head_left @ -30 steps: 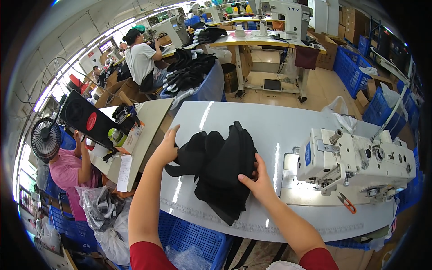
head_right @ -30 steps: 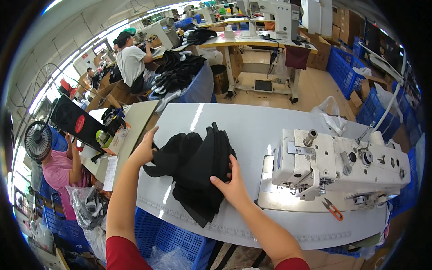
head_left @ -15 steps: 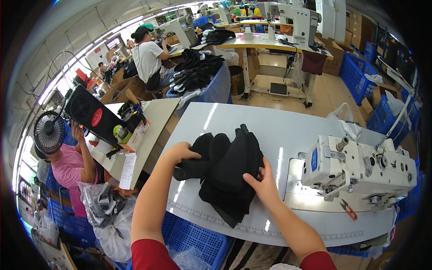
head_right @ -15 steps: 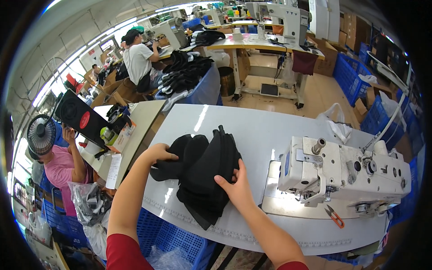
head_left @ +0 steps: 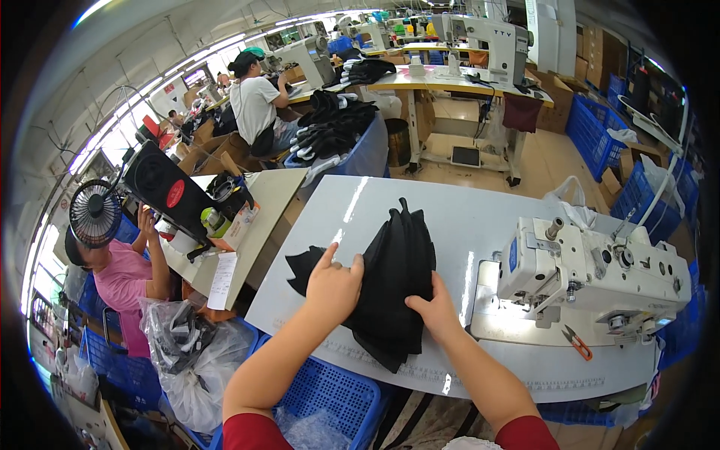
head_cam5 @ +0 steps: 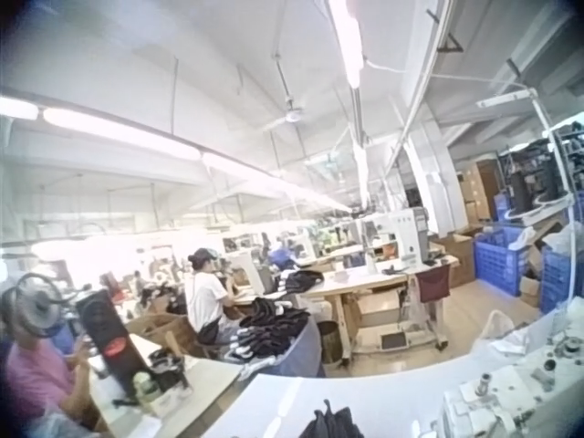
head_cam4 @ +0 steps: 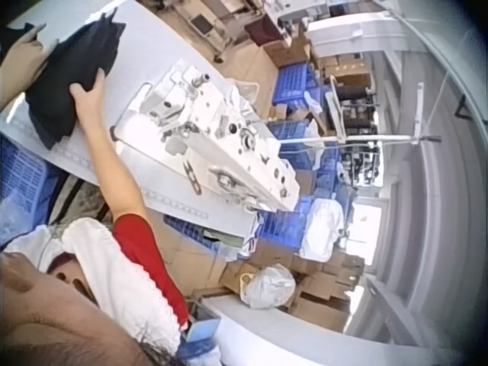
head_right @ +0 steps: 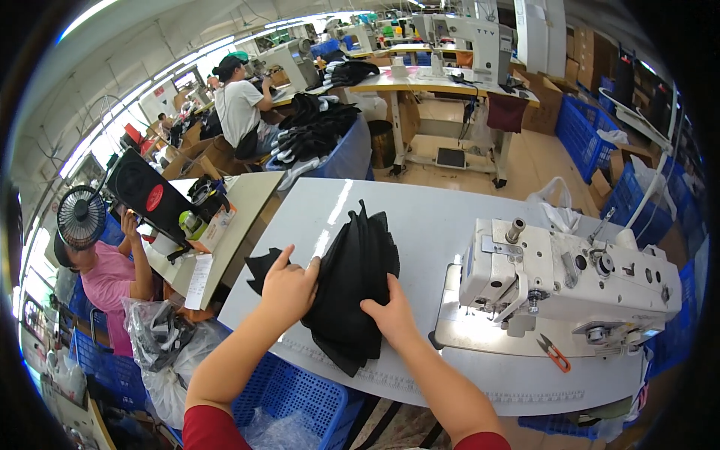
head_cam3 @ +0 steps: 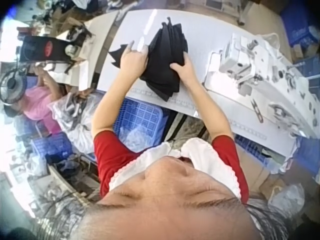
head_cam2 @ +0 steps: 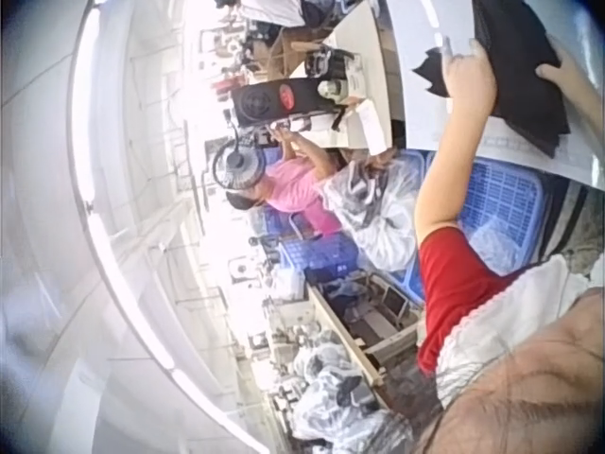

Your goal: The recorder is organizing black garment components, checking a notebook, and preparing materials at a sewing station.

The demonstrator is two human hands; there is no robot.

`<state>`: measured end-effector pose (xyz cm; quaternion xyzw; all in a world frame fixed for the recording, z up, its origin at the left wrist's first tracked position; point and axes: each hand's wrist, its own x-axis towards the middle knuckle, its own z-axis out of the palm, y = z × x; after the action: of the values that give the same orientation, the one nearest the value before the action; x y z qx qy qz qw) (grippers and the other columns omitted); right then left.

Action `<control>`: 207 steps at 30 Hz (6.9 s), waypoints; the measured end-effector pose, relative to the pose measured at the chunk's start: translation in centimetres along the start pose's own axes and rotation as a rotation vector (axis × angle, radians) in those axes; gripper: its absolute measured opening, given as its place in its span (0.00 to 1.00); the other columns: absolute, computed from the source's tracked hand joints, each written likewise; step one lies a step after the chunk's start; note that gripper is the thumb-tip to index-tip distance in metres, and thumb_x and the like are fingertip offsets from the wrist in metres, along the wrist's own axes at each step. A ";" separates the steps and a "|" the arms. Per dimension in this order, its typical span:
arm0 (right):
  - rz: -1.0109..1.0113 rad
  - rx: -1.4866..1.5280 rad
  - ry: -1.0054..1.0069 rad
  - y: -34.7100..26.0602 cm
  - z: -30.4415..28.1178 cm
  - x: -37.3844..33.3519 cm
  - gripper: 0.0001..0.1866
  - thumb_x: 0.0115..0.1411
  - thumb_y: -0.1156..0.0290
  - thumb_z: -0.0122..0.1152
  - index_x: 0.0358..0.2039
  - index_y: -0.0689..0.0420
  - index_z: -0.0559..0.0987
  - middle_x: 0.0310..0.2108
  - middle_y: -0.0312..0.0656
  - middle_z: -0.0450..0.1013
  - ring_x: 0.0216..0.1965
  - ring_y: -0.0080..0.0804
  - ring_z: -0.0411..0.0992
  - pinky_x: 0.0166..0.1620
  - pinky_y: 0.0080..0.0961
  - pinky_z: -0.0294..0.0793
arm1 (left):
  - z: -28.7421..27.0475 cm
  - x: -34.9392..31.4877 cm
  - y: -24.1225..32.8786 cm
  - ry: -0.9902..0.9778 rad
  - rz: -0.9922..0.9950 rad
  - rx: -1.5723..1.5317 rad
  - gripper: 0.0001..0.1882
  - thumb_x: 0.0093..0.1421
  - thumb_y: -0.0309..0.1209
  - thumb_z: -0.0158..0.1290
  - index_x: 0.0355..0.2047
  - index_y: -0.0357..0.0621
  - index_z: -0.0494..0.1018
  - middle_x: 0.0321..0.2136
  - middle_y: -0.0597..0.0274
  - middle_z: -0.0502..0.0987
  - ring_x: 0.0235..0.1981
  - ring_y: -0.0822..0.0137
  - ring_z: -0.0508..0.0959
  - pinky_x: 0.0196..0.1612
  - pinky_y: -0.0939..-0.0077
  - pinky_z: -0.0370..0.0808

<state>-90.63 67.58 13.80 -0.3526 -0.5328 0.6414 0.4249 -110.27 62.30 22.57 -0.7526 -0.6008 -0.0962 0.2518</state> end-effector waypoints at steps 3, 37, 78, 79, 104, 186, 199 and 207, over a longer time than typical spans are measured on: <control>0.023 0.080 -0.027 0.0 -0.1 -1.0 0.44 0.46 0.72 0.62 0.60 0.74 0.53 0.58 0.59 0.59 0.59 0.44 0.60 0.60 0.30 0.60 | -1.3 -0.8 1.5 -0.117 -0.026 -0.059 0.17 0.54 0.32 0.50 0.40 0.33 0.73 0.09 0.57 0.69 0.18 0.59 0.75 0.62 0.65 0.59; -0.702 -0.854 -0.086 -9.0 6.8 -7.5 0.31 0.43 0.67 0.62 0.51 0.60 0.70 0.48 0.45 0.68 0.45 0.44 0.68 0.43 0.37 0.72 | -4.1 -7.3 2.5 -0.075 -0.880 -2.043 0.29 0.62 0.48 0.47 0.55 0.39 0.61 0.49 0.54 0.71 0.45 0.61 0.76 0.46 0.68 0.76; -0.380 -0.414 0.011 -10.3 0.8 -13.1 0.15 0.57 0.68 0.57 0.37 0.68 0.75 0.22 0.46 0.72 0.23 0.25 0.69 0.30 0.20 0.69 | -11.5 -8.2 11.0 0.079 -0.552 -1.153 0.31 0.55 0.38 0.58 0.53 0.32 0.63 0.43 0.40 0.74 0.46 0.51 0.75 0.49 0.66 0.70; -0.380 -0.411 0.014 -10.5 1.3 -13.4 0.15 0.57 0.68 0.57 0.37 0.68 0.75 0.22 0.46 0.72 0.23 0.25 0.69 0.30 0.20 0.69 | -11.5 -8.3 11.2 0.093 -0.552 -1.143 0.31 0.55 0.38 0.58 0.53 0.32 0.63 0.42 0.41 0.75 0.46 0.51 0.76 0.49 0.66 0.70; -0.739 -0.648 0.035 -10.9 1.2 -14.3 0.36 0.60 0.59 0.56 0.63 0.61 0.54 0.17 0.48 0.69 0.16 0.38 0.70 0.22 0.30 0.68 | -11.9 -8.1 12.9 0.114 -0.569 -1.044 0.27 0.62 0.40 0.50 0.55 0.32 0.62 0.48 0.39 0.71 0.50 0.46 0.72 0.52 0.64 0.68; -0.432 -0.440 0.127 -11.5 0.7 -13.7 0.27 0.58 0.68 0.58 0.53 0.69 0.62 0.44 0.54 0.72 0.45 0.37 0.72 0.49 0.28 0.69 | -11.3 -8.0 13.8 0.057 -0.645 -1.093 0.26 0.61 0.37 0.51 0.54 0.32 0.63 0.46 0.37 0.72 0.46 0.46 0.74 0.49 0.63 0.70; -0.412 -0.395 0.090 -11.6 0.7 -13.8 0.25 0.60 0.70 0.54 0.54 0.68 0.62 0.44 0.52 0.72 0.45 0.35 0.72 0.49 0.27 0.69 | -10.6 -8.2 13.7 0.159 -0.572 -1.083 0.22 0.63 0.35 0.47 0.52 0.31 0.64 0.46 0.37 0.72 0.50 0.45 0.72 0.52 0.65 0.68; -0.420 -0.290 0.095 -11.0 0.3 -13.3 0.24 0.58 0.73 0.56 0.53 0.69 0.62 0.43 0.52 0.73 0.44 0.34 0.72 0.48 0.26 0.70 | -11.5 -8.0 13.6 0.211 -0.555 -1.165 0.20 0.64 0.31 0.44 0.53 0.31 0.63 0.48 0.41 0.71 0.53 0.51 0.70 0.55 0.68 0.64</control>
<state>-83.89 56.04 24.67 -0.3213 -0.6601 0.4386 0.5183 -97.58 47.73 25.26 -0.5694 -0.5943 -0.5408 -0.1735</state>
